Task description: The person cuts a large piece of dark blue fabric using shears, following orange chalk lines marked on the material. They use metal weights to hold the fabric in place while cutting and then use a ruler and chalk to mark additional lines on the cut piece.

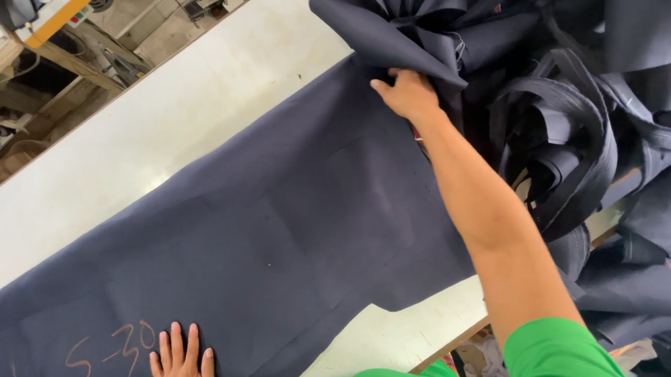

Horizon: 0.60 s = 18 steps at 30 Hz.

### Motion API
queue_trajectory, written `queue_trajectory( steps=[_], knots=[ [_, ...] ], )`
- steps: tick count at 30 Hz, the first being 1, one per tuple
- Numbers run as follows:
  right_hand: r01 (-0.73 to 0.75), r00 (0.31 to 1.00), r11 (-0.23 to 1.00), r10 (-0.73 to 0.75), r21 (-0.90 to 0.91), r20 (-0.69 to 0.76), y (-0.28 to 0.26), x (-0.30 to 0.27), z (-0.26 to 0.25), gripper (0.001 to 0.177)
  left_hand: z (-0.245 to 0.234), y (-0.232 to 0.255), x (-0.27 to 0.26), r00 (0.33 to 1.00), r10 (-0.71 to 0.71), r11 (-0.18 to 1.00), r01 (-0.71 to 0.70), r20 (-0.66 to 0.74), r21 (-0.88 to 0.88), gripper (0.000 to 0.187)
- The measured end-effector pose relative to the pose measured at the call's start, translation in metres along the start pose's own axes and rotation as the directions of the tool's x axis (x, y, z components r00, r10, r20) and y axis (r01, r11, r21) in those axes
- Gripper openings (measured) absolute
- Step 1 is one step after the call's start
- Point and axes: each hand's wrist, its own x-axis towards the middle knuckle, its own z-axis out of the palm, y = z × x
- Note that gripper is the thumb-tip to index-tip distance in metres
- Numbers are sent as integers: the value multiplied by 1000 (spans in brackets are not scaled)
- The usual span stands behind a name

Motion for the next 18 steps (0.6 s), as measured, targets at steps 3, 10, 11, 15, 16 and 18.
queue_trajectory(
  steps=[3,10,11,15,16,18],
  knots=[
    [-62,998,998,62,22,20,-4,16,16,71,0,2,3,1000,10,1000,-10,-20,-10,62],
    [526,819,847,-528,-72,-227,22,-38,64,33,1,-1,2,999,-7,1000,8,36,-12,62],
    [532,817,843,-535,-74,-215,31,-48,75,33,1,-3,1,999,-20,1000,20,43,-11,62],
    [640,691,726,-687,-252,-222,60,-69,93,49,1,-4,2,999,7,1000,-8,34,12,61],
    [744,553,594,-805,-307,-217,65,-69,94,52,0,-3,2,998,-2,1000,1,56,19,61],
    [812,445,464,-885,-353,-139,75,-76,110,37,-1,-3,3,999,-1,1000,1,40,8,61]
  ],
)
